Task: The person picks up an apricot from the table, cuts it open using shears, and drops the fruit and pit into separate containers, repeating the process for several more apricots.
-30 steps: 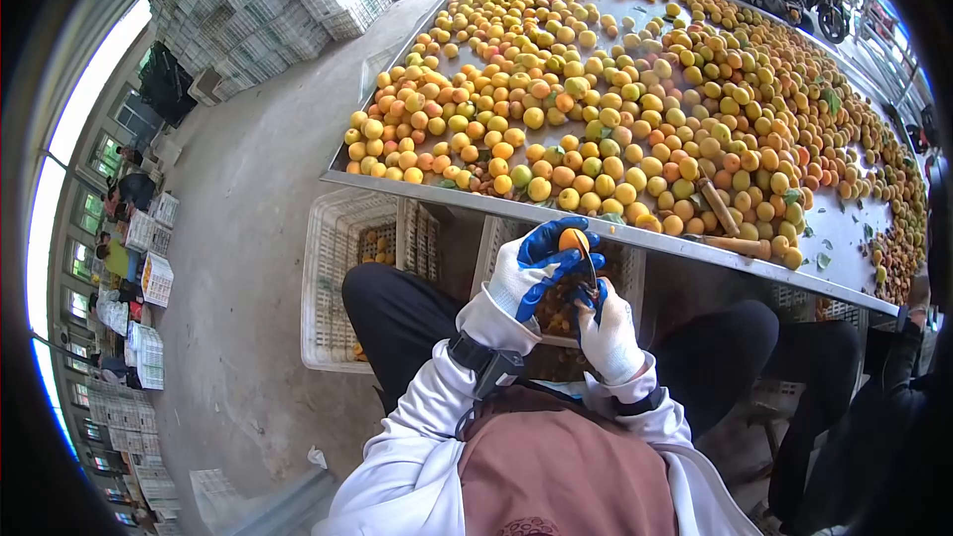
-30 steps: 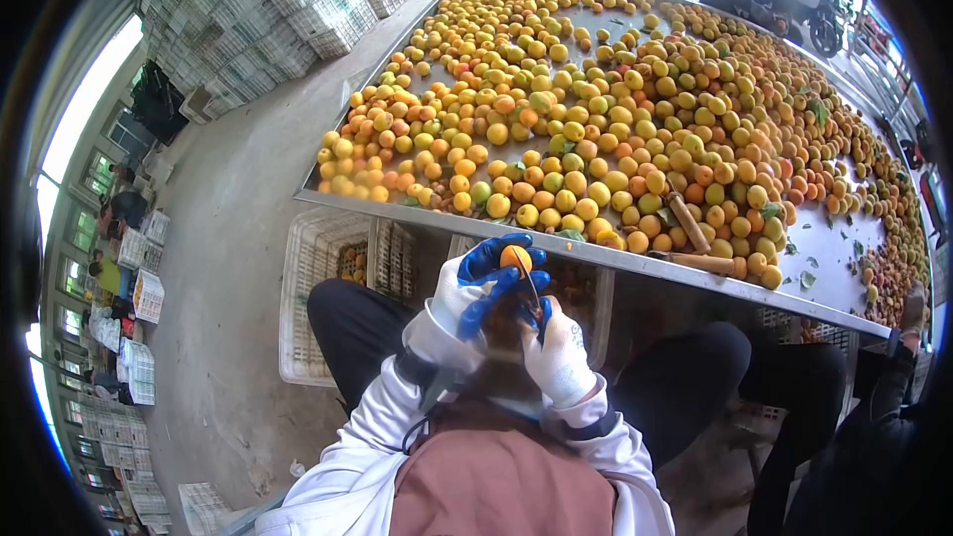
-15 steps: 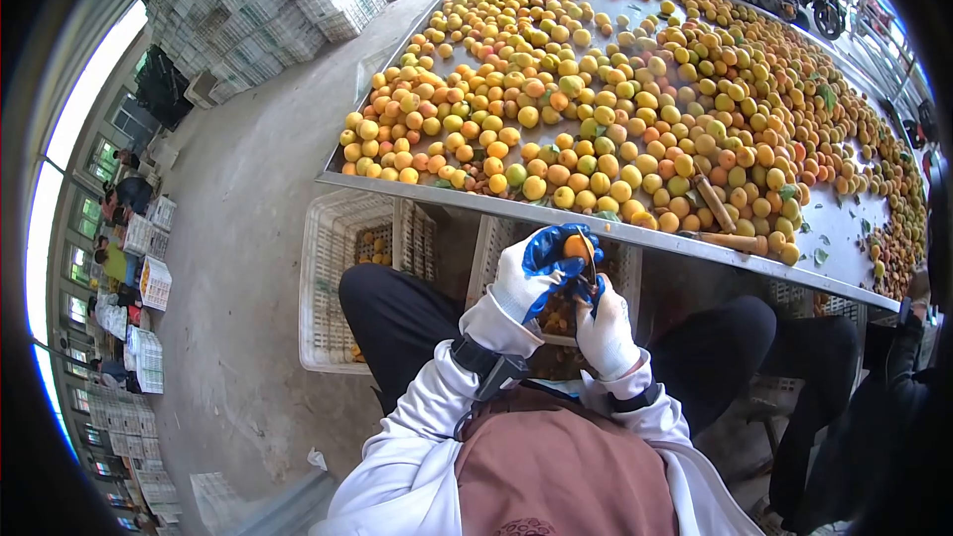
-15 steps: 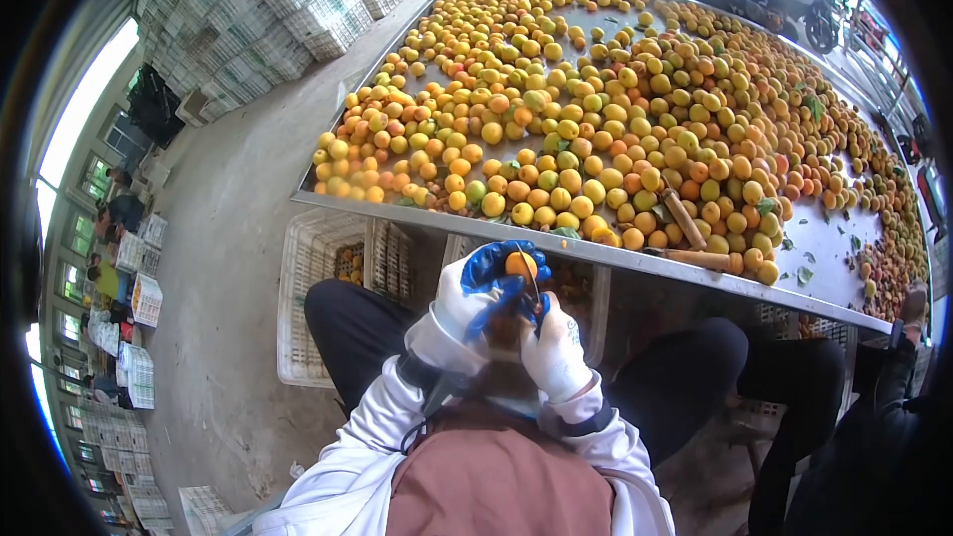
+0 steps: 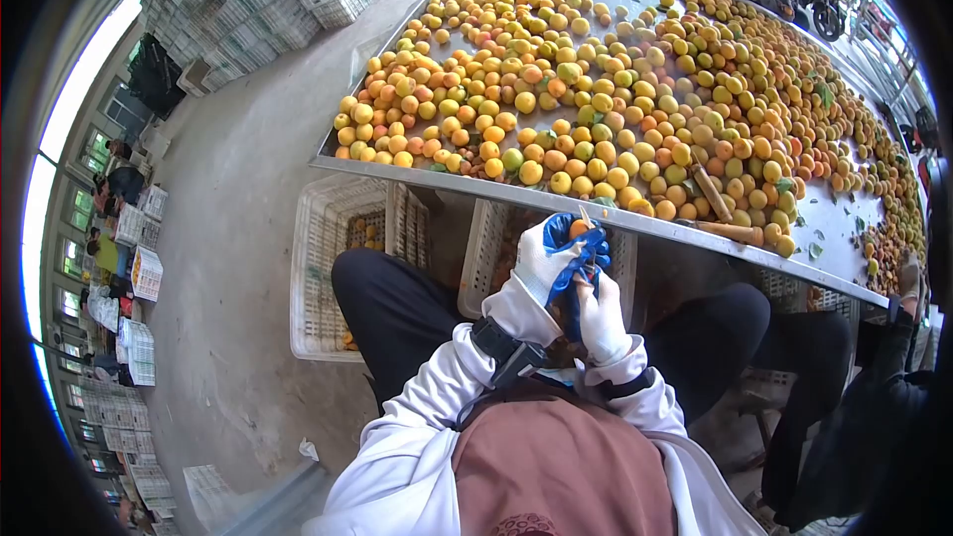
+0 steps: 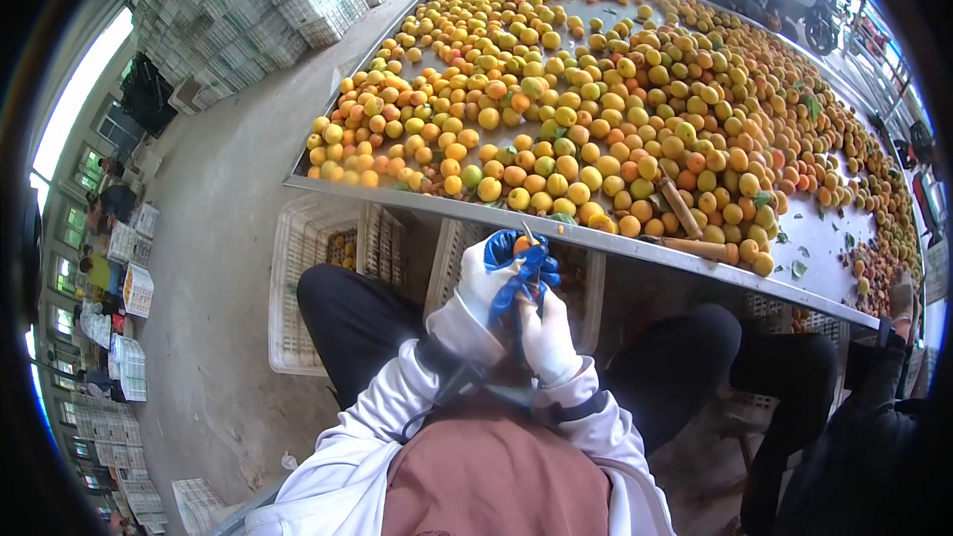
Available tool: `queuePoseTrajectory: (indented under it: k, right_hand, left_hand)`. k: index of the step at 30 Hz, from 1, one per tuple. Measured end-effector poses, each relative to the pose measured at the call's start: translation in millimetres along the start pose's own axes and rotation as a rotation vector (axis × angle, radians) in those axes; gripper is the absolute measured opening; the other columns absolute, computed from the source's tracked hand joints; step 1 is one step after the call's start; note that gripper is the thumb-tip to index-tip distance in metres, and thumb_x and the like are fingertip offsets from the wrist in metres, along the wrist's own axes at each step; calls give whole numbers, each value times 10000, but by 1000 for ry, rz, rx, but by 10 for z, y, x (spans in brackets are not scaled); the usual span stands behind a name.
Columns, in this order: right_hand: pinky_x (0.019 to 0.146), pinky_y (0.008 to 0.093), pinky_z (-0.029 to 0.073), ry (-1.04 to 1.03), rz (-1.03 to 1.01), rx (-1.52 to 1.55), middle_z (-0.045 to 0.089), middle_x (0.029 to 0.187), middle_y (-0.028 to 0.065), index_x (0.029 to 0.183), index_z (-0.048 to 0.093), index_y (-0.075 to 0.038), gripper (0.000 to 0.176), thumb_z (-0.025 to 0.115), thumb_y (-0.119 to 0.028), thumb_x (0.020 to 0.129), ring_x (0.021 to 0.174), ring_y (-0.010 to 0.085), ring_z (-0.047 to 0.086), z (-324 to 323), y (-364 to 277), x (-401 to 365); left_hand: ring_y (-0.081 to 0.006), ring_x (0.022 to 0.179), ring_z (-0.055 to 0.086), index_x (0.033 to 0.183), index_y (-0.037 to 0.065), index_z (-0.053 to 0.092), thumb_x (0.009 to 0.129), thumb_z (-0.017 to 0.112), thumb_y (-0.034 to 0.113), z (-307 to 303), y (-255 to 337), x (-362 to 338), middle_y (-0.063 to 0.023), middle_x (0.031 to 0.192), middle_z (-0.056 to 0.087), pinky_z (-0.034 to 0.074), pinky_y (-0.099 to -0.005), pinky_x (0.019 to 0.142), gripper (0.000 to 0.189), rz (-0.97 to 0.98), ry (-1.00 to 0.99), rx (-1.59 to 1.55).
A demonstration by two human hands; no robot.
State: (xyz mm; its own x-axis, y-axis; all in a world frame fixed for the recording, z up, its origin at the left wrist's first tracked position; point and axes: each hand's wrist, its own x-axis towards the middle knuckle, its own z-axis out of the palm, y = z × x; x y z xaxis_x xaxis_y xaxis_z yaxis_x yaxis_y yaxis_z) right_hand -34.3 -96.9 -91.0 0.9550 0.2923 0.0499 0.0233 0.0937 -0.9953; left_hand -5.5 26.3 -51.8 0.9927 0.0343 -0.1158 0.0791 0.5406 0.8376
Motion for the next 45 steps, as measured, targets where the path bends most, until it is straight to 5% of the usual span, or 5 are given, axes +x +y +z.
queuePoseTrajectory:
  k: [7, 17, 20, 32, 45]
  right_hand:
    - [733, 232, 454, -113, 423, 605, 644, 889, 10, 1042, 641, 12, 220, 513, -166, 1027, 824, 78, 556, -17, -104, -21]
    - [703, 383, 518, 390, -353, -366, 689, 845, 165, 1062, 618, 40, 180, 599, -57, 911, 775, 289, 688, -51, -124, 75]
    - [555, 202, 456, 282, 40, 136, 642, 825, 15, 1167, 640, 14, 228, 521, -85, 1000, 639, 60, 575, -286, -85, 161]
    - [423, 196, 387, -133, 392, 284, 638, 748, 11, 1033, 661, -28, 332, 582, -349, 1004, 503, 58, 526, -378, -363, 173]
    - [856, 269, 493, -224, 188, -18, 679, 993, 53, 1156, 622, 25, 287, 652, -87, 893, 928, 107, 604, -114, -255, 110]
  left_hand:
    - [-279, 849, 712, 1128, -49, 620, 956, 669, 198, -58, 11, -33, -167, 951, 700, 602, -389, 748, 305, -59, -57, 45]
    - [-198, 920, 679, 1236, -36, 579, 971, 650, 189, -199, 77, 68, -140, 1049, 698, 564, -334, 848, 355, 223, -12, 94]
    - [-183, 899, 701, 1219, 11, 611, 947, 677, 196, -134, 267, -178, -131, 990, 716, 553, -335, 822, 335, 422, 20, 974]
    - [-274, 839, 711, 1217, 18, 612, 950, 631, 198, -243, -184, -367, -145, 989, 705, 551, -348, 746, 322, 509, -209, 891]
    - [-87, 735, 587, 973, 30, 662, 1027, 512, 345, -549, -479, -145, -20, 863, 650, 503, -230, 675, 353, 230, -5, 353]
